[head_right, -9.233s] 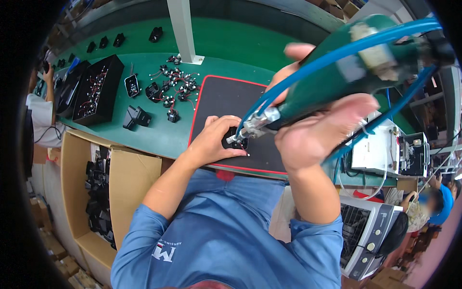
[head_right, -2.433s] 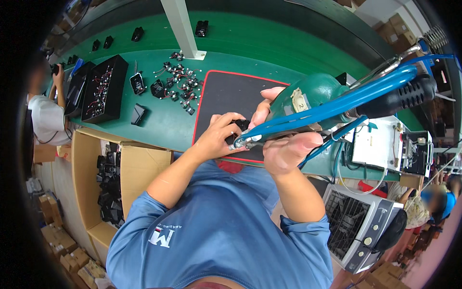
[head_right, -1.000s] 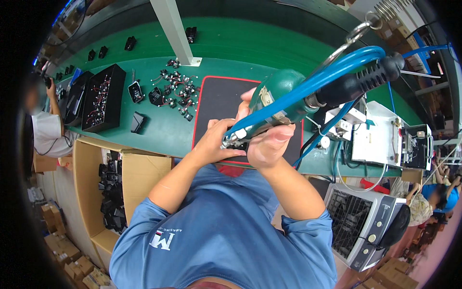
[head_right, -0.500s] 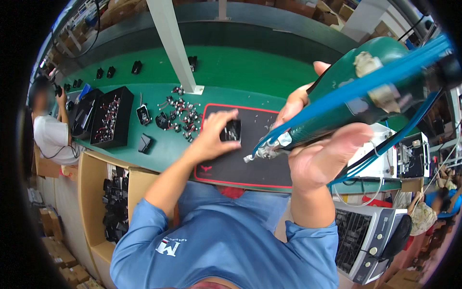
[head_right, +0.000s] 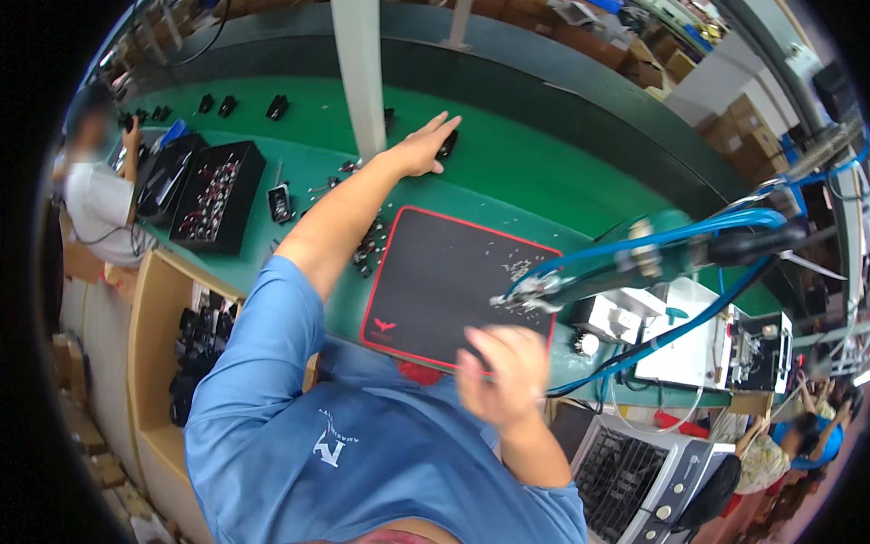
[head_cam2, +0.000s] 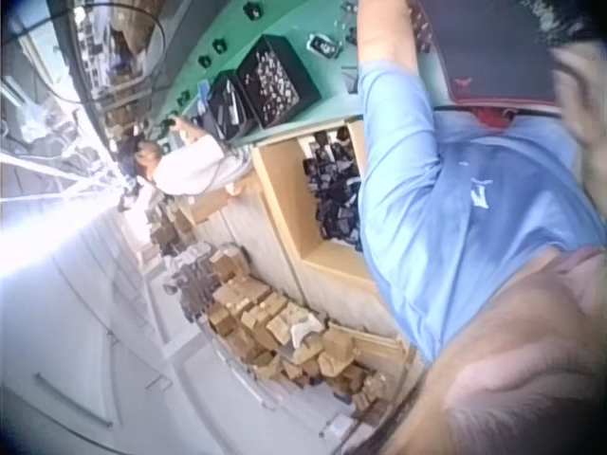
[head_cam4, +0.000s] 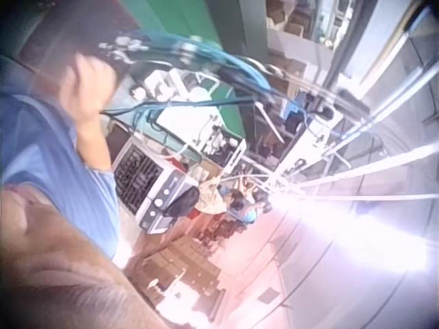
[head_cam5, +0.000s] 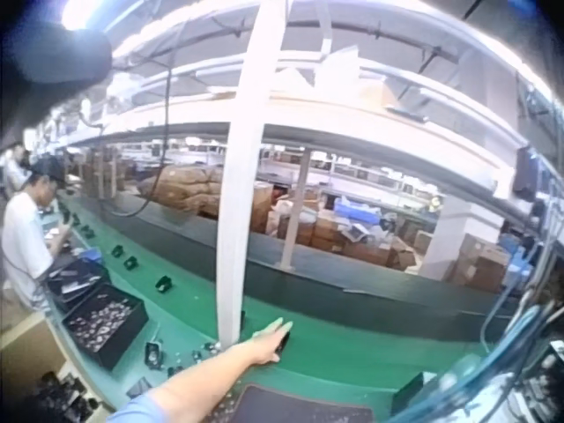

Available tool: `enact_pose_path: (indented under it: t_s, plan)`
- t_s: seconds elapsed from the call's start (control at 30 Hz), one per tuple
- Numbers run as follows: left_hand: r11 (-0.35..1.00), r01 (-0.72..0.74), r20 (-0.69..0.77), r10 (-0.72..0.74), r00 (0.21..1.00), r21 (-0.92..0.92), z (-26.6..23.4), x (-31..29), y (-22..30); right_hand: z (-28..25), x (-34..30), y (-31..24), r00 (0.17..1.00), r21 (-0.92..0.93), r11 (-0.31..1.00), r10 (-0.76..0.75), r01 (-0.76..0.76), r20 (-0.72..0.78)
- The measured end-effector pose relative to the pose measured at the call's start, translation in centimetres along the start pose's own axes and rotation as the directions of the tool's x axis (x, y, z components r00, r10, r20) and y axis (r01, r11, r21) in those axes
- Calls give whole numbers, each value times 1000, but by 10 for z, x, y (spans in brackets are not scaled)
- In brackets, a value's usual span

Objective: Assembling electronics components using a pneumatic screwdriver on an assembly line.

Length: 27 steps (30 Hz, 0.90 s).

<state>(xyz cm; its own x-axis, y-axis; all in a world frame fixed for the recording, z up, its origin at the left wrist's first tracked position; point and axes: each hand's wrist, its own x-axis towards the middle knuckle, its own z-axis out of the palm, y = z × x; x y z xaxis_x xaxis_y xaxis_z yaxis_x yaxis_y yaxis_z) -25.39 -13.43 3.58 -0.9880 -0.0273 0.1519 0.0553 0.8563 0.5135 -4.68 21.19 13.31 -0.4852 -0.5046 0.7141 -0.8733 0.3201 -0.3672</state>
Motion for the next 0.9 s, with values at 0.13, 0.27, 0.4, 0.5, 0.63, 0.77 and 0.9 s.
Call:
enact_pose_path:
  t_s: [0.13, 0.27, 0.4, 0.5, 0.63, 0.77, 0.9]
  plan:
    - [932, -165, -103, 139, 985, -324, -69, -87, 48, 123, -8, 27, 917, 242, 935, 159, -258, 365]
    - [971, 80, -417, -171, 893, -226, -116, -235, 55, 191, 4, 24, 828, 122, 907, 304, -402, 471]
    - [825, 561, -626, -404, 667, 65, -77, -331, 8, 221, 8, 10, 890, 73, 955, 239, -288, 389]
    - [746, 642, -538, -474, 697, 176, -43, -350, -9, 216, 8, 15, 838, 190, 883, 310, -428, 449]
    - [718, 657, -550, -461, 696, 230, -33, -333, 2, 175, -3, 21, 818, 301, 816, 316, -493, 481]
    - [756, 634, -536, -471, 700, 163, -33, -330, -16, 111, -34, 22, 846, 279, 821, 390, -499, 364]
    - [894, 446, -564, -391, 728, -44, -20, -336, 6, 60, -88, 26, 847, 170, 838, 478, -519, 232]
